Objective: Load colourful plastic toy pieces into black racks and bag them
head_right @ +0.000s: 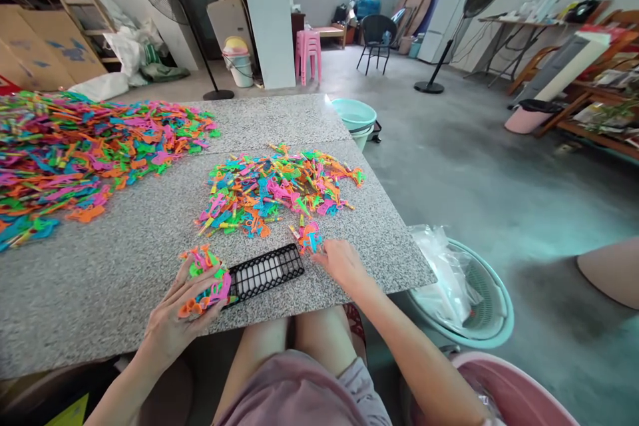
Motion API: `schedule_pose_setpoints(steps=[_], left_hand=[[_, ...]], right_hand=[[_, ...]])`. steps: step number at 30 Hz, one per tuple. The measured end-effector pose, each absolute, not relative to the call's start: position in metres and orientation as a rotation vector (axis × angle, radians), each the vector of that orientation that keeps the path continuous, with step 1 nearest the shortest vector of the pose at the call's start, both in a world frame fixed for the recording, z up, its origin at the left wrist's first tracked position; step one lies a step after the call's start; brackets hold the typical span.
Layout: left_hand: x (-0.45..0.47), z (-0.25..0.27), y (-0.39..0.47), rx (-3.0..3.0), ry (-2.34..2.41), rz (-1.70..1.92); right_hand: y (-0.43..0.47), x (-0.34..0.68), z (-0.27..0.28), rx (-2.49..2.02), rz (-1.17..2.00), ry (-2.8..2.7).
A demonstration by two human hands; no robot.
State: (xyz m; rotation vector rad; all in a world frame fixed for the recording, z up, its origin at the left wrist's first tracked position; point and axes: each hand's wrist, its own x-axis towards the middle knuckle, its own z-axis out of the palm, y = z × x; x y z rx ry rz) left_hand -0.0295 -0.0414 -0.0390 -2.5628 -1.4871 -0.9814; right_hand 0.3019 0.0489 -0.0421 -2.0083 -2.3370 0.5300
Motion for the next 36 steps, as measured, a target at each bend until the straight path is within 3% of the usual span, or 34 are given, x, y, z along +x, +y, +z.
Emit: schedule_pose_setpoints(steps=[3,6,12,19,22,26,36], left_hand=[[-0.032,-0.036,-0.04,-2.583,-1.47,-0.984],[-0.031,-0.031,-0.039,-2.586,-1.469,-0.962],[-0.028,-0.032,-0.042,-2.562,-1.508,-0.957],[-0.026,-0.036,-0.045,-2.581,-1.585,-1.022],[-0.025,-0.035,-0.045,-2.574,-1.588,-1.02],[-0.025,-0.03,-0.045,-2.604,-1.594,-0.962],[-0.023,-0.032,-0.045,-2.554,-1.592,-0.93]], right_hand=[[0.073,0.294,-0.027,-1.816,0.329,-2.478],[0.108,0.265,-0.025,-1.345,0.185,-2.793],[0.145,0.248,-0.032,-0.699,0.24,-3.086],[0.132,0.306,-0.032,-1.027,0.46,-2.608],[0.092,0.269,-0.056,-1.273,0.779,-2.128],[0.052,0.181,-0.079,-1.175,1.246,-1.841],[0.067,0.126,-0.059,-1.231,0.786,-2.563]])
